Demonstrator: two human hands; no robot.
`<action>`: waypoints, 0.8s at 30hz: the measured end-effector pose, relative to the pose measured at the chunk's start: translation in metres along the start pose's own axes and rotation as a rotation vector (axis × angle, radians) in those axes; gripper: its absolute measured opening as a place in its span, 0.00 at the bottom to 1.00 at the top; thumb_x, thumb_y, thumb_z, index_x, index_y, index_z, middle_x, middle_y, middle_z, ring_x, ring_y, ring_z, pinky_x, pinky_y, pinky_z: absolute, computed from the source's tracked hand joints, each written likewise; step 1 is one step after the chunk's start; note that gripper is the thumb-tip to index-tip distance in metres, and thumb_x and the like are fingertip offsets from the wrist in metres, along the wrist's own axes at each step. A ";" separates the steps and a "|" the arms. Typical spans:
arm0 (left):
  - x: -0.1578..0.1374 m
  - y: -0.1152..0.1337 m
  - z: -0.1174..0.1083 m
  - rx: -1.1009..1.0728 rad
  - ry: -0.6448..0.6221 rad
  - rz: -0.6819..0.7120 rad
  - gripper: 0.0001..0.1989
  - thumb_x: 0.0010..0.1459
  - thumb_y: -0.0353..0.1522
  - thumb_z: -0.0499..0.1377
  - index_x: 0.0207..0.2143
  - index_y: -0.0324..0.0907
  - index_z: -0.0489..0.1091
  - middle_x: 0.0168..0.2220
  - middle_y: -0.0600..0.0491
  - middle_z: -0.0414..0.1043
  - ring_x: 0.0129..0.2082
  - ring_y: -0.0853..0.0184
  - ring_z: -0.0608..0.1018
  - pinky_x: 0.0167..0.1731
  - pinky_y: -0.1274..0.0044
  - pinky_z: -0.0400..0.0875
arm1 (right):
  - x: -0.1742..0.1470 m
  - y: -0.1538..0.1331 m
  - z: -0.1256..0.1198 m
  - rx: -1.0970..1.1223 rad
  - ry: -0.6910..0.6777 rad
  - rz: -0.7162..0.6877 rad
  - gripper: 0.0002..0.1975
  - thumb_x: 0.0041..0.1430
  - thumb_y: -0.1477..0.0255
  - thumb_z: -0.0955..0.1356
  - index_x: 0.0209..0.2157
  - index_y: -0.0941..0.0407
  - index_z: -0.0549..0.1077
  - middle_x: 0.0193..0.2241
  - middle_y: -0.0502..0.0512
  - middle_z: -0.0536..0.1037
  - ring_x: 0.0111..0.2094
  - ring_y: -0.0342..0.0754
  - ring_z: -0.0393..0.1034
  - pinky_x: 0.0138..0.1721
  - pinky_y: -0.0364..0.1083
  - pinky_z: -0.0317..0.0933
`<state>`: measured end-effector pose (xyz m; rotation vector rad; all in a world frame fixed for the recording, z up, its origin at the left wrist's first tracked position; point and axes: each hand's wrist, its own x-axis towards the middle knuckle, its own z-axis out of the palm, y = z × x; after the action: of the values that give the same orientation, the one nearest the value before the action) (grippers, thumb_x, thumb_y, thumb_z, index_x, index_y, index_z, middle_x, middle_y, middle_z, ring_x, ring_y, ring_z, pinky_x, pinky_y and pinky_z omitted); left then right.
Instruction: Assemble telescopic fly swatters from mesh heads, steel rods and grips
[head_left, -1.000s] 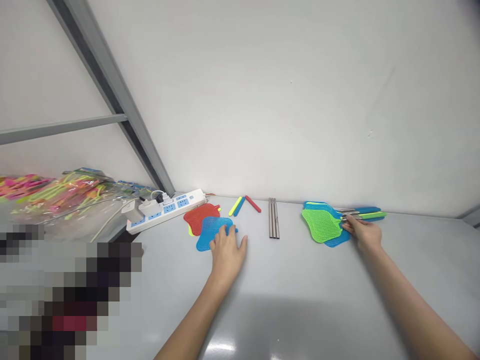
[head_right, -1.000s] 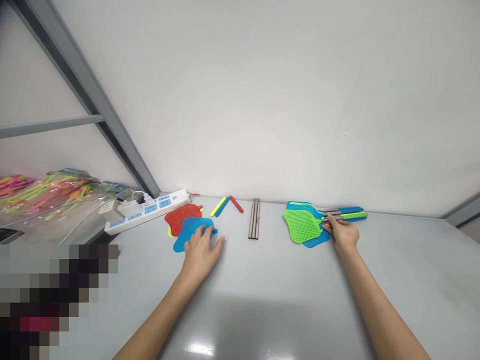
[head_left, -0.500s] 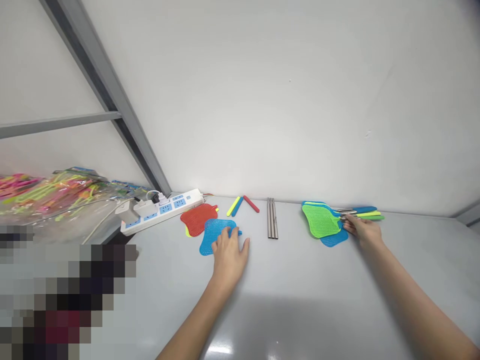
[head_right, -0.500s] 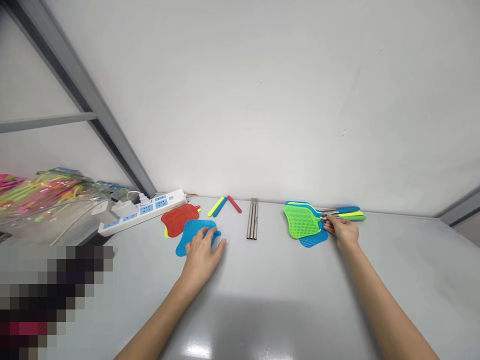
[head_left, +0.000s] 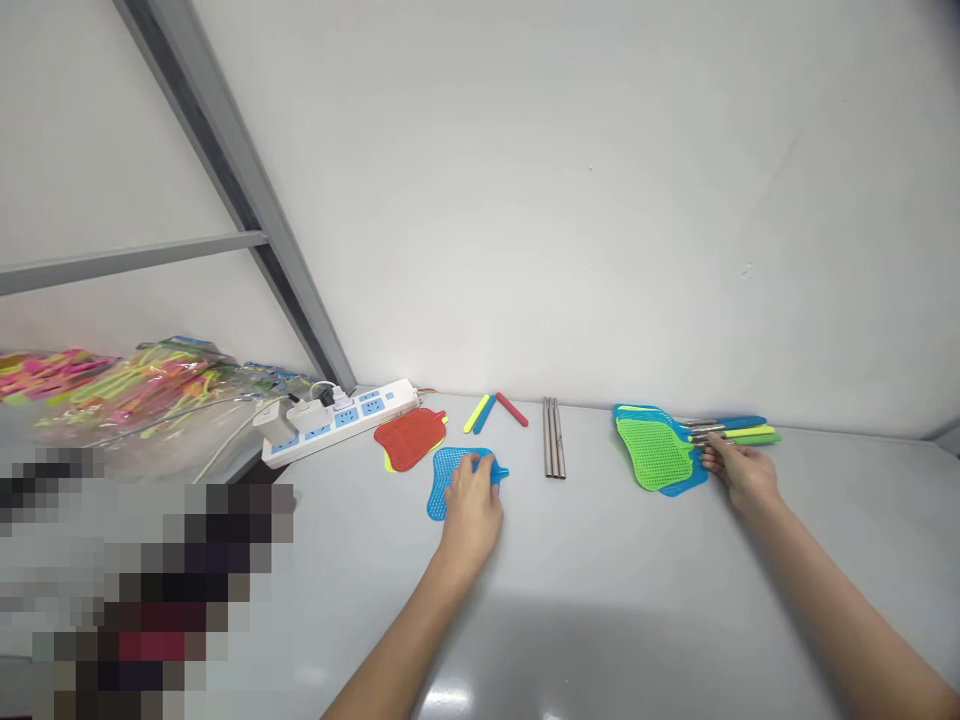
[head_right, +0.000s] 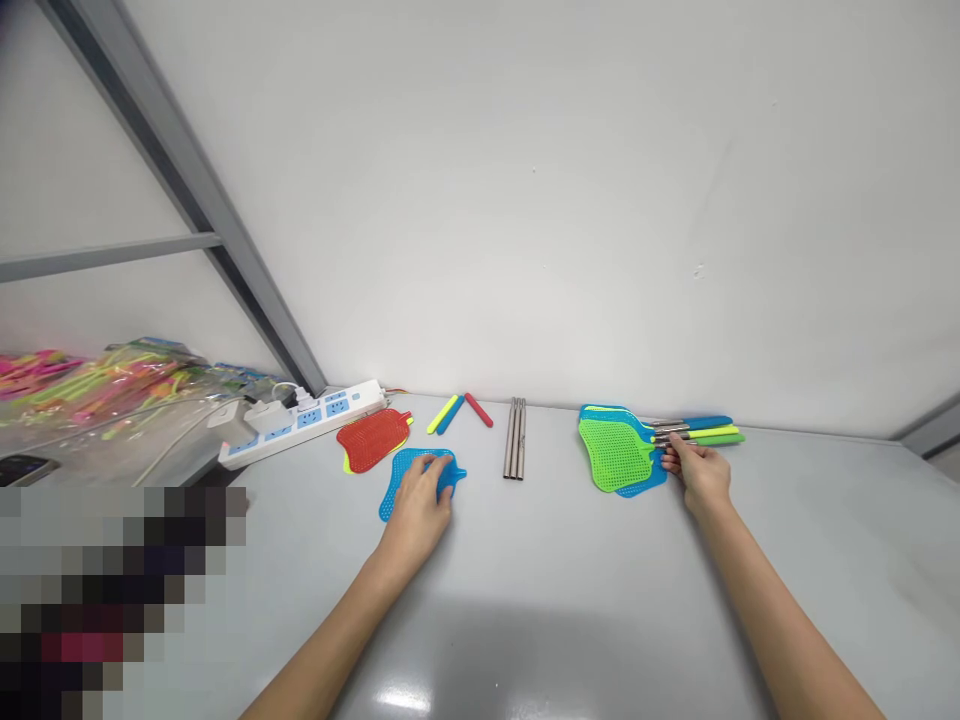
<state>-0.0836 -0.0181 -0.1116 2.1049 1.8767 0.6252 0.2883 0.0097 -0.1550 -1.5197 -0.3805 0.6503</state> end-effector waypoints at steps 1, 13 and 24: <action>0.000 -0.001 0.001 -0.016 0.006 0.009 0.19 0.50 0.24 0.48 0.46 0.40 0.61 0.45 0.45 0.59 0.44 0.62 0.65 0.42 0.71 0.60 | 0.000 0.000 -0.001 -0.004 -0.002 -0.002 0.09 0.40 0.75 0.70 0.17 0.61 0.65 0.13 0.50 0.68 0.12 0.39 0.62 0.14 0.36 0.63; -0.002 0.001 0.003 -0.070 -0.008 0.058 0.16 0.52 0.28 0.49 0.44 0.36 0.63 0.42 0.44 0.60 0.42 0.63 0.66 0.43 0.72 0.60 | 0.000 0.004 -0.006 -0.118 0.022 -0.042 0.10 0.37 0.74 0.71 0.19 0.59 0.64 0.11 0.49 0.68 0.11 0.40 0.61 0.12 0.37 0.61; -0.001 0.000 0.005 -0.021 -0.003 0.049 0.14 0.51 0.31 0.50 0.41 0.37 0.65 0.39 0.45 0.60 0.40 0.63 0.67 0.42 0.72 0.60 | -0.004 0.001 -0.014 -0.119 -0.026 -0.076 0.11 0.32 0.76 0.71 0.21 0.59 0.66 0.10 0.48 0.67 0.08 0.41 0.58 0.06 0.38 0.54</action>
<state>-0.0813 -0.0186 -0.1163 2.1428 1.8141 0.6499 0.2936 -0.0043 -0.1555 -1.6030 -0.5016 0.5967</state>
